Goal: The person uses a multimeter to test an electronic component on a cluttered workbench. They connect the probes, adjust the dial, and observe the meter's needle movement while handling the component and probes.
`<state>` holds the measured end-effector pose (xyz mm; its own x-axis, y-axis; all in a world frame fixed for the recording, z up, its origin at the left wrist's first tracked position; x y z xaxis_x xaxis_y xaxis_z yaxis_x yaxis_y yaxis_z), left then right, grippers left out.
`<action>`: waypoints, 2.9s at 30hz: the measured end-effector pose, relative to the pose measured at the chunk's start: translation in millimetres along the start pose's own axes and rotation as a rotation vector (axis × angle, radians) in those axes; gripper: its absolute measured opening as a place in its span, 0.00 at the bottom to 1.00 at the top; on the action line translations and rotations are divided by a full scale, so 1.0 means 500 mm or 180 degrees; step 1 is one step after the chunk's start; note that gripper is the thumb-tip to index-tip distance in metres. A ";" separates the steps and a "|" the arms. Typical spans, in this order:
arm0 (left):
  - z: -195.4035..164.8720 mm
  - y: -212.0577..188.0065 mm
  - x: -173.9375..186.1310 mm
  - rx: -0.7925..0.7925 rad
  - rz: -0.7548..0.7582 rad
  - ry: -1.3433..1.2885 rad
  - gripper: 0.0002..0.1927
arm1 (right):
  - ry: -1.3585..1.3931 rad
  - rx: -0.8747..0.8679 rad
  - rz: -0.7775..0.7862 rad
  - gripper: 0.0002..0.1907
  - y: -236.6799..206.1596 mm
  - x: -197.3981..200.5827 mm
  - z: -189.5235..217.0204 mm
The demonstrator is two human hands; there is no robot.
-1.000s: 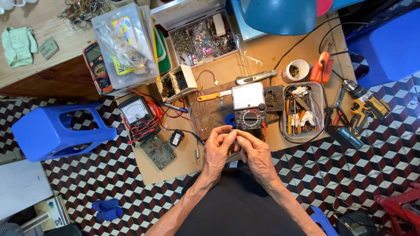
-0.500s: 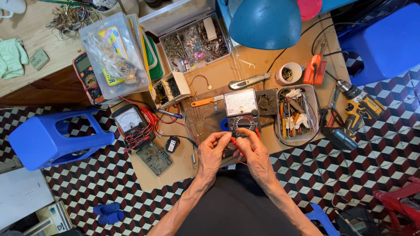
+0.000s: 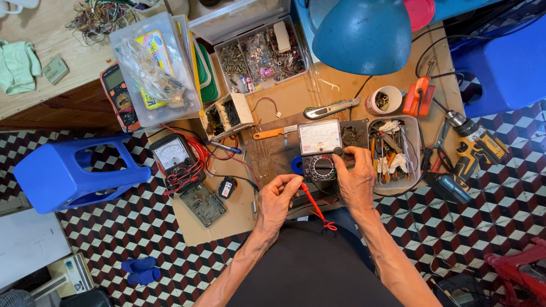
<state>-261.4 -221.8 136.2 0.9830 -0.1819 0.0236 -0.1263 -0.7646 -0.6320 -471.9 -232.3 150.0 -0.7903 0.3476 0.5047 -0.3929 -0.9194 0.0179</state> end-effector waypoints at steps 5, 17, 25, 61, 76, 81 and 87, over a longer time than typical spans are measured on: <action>-0.008 0.000 -0.001 0.0035 0.0048 0.0180 0.16 | 0.0118 -0.0188 0.0069 0.12 0.002 -0.005 -0.014; -0.009 0.004 -0.004 0.0031 0.0075 0.0245 0.16 | 0.0009 -0.0152 0.0006 0.12 -0.002 -0.001 -0.012; -0.009 0.006 -0.008 0.0040 0.0108 0.0180 0.16 | -0.0046 -0.0131 -0.0009 0.12 0.004 -0.002 -0.012; -0.013 0.010 -0.006 0.0158 0.0178 0.0220 0.18 | -0.0296 0.0193 -0.0017 0.09 0.005 0.005 0.015; -0.007 0.016 -0.007 0.0127 0.0218 0.0223 0.18 | -0.0266 0.0342 0.0016 0.09 0.005 0.006 0.027; -0.002 0.018 -0.008 0.0107 0.0252 0.0195 0.17 | -0.0300 0.0362 0.0027 0.09 0.004 0.008 0.024; 0.003 0.017 -0.009 0.0097 0.0277 0.0143 0.17 | -0.0340 0.0372 -0.0009 0.09 0.000 0.006 0.019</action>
<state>-267.0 -226.7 129.5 0.9615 -0.2749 0.0019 -0.2061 -0.7256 -0.6565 -469.8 -233.1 159.5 -0.7323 0.3342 0.5934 -0.3326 -0.9358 0.1166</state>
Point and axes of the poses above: each hand's wrist, its own y-axis towards the middle knuckle, its own x-axis out of the back of the hand, z = x × y, the point moved 6 cm from there along y, towards the middle knuckle, and after that the axes turned 10 degrees about y, right-handed, at the moved point
